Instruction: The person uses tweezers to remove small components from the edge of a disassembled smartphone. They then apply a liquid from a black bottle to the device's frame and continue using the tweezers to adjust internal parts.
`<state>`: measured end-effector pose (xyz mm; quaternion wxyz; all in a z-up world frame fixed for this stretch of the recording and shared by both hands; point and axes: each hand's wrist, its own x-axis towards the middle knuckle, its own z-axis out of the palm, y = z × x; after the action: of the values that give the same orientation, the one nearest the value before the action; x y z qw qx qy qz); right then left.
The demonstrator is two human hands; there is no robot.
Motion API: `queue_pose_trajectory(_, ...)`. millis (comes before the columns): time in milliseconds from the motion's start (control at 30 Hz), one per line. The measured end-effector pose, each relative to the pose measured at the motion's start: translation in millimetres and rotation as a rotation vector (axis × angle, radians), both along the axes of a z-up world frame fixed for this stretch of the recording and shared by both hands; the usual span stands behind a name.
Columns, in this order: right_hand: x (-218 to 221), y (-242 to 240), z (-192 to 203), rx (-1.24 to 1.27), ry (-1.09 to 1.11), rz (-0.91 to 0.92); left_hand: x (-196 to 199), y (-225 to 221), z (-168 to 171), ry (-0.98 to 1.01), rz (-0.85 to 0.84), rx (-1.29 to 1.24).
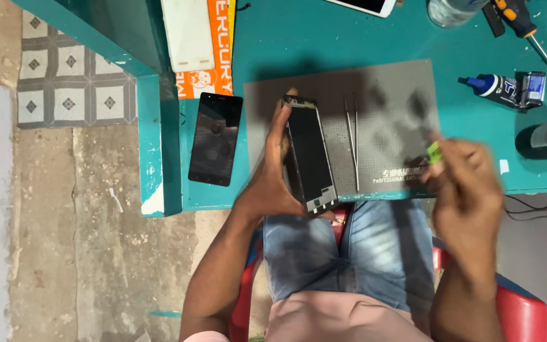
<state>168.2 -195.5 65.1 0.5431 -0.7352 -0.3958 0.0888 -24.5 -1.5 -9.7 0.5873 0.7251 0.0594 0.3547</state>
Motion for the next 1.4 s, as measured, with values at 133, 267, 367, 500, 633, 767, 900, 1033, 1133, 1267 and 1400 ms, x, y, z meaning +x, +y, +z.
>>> queue_pose_trajectory(133, -30.6, -22.3, -14.1, -0.084, 0.122, 0.179, 2.4, 1.5, -4.3, -0.026, -0.006, 0.011)
queue_pose_trajectory(267, -41.1, -36.5, -37.4, -0.156, 0.218, 0.158, -0.6, 2.2, -8.6, 0.028, -0.003, 0.023)
queue_pose_trajectory(367, -50.2, -42.0, -41.2, -0.243, 0.331, 0.175, -1.2, 2.2, -8.9, 0.039, 0.002, 0.072)
queue_pose_trajectory(500, -62.6, -33.2, -39.1, -0.242, 0.088, 0.17, 0.7, 2.6, -8.2, -0.018, -0.04, 0.055)
queue_pose_trajectory(633, -68.7, -25.2, -34.1, -0.256, -0.013, 0.164, 0.8, 3.1, -1.4, -0.03, -0.108, -0.004)
queue_pose_trajectory(767, -71.4, -18.7, -38.7, -0.288, -0.119, 0.17, -3.6, -9.6, 12.8, -0.065, -0.121, 0.074)
queue_pose_trajectory(900, -68.6, -21.2, -39.4, -0.257, -0.024, 0.132, -7.1, -21.7, 24.9, -0.117, -0.091, 0.155)
queue_pose_trajectory(1033, -60.4, -27.4, -31.9, -0.042, 0.173, 0.192, -10.4, -19.4, 24.7, -0.136, -0.114, 0.027)
queue_pose_trajectory(1133, -52.8, -29.0, -26.0, -0.042, 0.154, 0.194, -8.1, -19.3, 24.8, -0.113, -0.138, 0.041)
queue_pose_trajectory(1267, -51.6, -26.4, -23.5, -0.042, -0.022, 0.138, -7.3, -22.5, 27.0, -0.123, -0.136, 0.047)
queue_pose_trajectory(1400, -58.1, -28.8, -24.5, -0.045, 0.108, 0.144, -5.4, -20.6, 26.1, -0.121, -0.134, 0.071)
